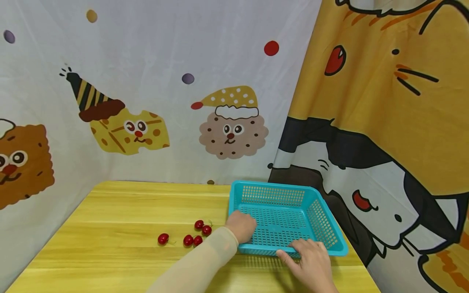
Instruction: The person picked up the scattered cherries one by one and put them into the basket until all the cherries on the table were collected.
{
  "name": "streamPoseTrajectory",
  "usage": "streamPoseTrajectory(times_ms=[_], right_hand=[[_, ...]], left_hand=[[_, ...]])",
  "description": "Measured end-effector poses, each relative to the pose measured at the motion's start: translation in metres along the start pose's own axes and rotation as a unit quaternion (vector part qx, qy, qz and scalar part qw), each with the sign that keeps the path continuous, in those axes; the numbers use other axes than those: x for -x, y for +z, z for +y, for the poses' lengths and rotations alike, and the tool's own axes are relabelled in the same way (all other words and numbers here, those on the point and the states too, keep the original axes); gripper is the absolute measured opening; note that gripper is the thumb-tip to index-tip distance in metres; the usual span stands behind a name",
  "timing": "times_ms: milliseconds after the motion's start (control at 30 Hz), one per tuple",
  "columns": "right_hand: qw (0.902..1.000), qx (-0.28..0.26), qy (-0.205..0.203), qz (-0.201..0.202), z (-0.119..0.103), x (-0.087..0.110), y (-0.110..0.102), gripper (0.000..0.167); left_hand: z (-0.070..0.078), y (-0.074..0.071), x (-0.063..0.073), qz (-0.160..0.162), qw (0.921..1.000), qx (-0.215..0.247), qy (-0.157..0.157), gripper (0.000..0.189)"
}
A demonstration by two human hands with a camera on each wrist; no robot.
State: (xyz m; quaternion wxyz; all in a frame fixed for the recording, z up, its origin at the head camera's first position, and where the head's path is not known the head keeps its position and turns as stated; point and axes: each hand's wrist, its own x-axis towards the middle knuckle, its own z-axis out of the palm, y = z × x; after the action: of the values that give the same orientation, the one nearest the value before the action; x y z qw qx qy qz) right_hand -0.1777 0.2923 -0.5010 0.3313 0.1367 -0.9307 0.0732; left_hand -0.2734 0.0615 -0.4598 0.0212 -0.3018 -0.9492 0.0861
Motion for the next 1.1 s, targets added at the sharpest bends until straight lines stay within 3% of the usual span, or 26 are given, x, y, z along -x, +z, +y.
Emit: streamPoseTrajectory(times_ms=[433, 833, 967, 1100], right_hand=[[0.9999, -0.002, -0.005, 0.009, 0.0021, 0.0006, 0.0016, 0.033], [1.0000, -0.003, 0.006, -0.004, 0.0012, 0.0005, 0.0007, 0.034], [1.0000, -0.002, 0.006, -0.006, 0.0006, 0.0003, 0.0002, 0.035], [1.0000, -0.003, 0.004, -0.006, 0.0004, 0.0011, -0.0001, 0.034]], left_hand=[[0.0017, 0.0045, -0.0045, -0.015, 0.9998, -0.008, -0.006, 0.036], [0.0008, 0.0010, 0.0014, 0.009, 0.9999, -0.004, -0.003, 0.055], [-0.0006, 0.0018, 0.0025, 0.029, 0.9992, 0.029, 0.001, 0.049], [-0.0050, 0.0058, 0.0027, 0.083, 0.9907, 0.106, 0.018, 0.036]])
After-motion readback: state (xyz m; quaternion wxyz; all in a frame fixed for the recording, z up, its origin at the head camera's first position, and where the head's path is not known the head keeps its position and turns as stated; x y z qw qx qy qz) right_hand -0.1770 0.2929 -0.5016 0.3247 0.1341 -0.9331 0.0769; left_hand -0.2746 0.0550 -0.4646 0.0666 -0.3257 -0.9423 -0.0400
